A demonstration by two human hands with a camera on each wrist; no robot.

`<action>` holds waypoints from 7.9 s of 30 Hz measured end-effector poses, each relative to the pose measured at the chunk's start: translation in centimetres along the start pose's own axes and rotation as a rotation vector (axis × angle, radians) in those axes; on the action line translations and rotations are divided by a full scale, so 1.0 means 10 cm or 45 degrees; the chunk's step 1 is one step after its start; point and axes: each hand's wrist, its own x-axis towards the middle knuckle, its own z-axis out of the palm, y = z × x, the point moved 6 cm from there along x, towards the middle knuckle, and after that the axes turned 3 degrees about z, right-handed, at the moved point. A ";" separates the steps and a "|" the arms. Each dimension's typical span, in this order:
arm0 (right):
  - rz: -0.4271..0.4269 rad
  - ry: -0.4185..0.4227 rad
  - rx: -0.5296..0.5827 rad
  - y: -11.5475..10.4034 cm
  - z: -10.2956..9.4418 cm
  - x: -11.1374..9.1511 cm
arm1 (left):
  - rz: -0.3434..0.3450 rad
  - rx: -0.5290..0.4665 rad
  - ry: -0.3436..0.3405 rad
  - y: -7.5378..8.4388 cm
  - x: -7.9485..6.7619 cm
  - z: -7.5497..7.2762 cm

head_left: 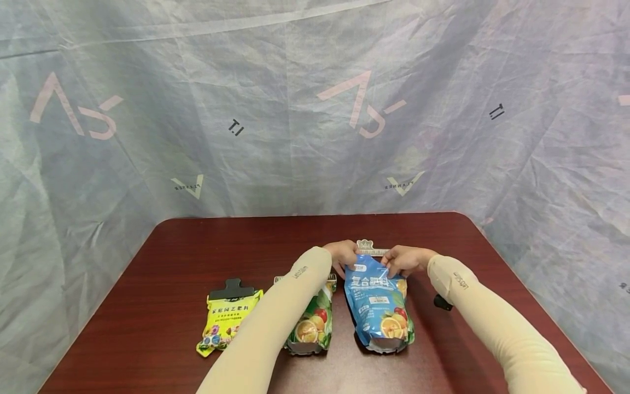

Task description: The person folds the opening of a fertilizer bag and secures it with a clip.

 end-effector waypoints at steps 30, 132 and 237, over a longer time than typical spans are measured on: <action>-0.147 -0.134 0.074 -0.23 -0.06 -0.20 | 0.074 -0.126 -0.084 0.09 -0.14 -0.15; -0.680 -0.071 -0.311 -0.94 -0.16 -1.15 | 0.454 -0.124 -0.040 0.77 -0.93 -0.37; -0.908 -0.077 -0.241 -0.89 0.07 -1.50 | 0.608 1.999 0.888 0.54 -1.56 0.57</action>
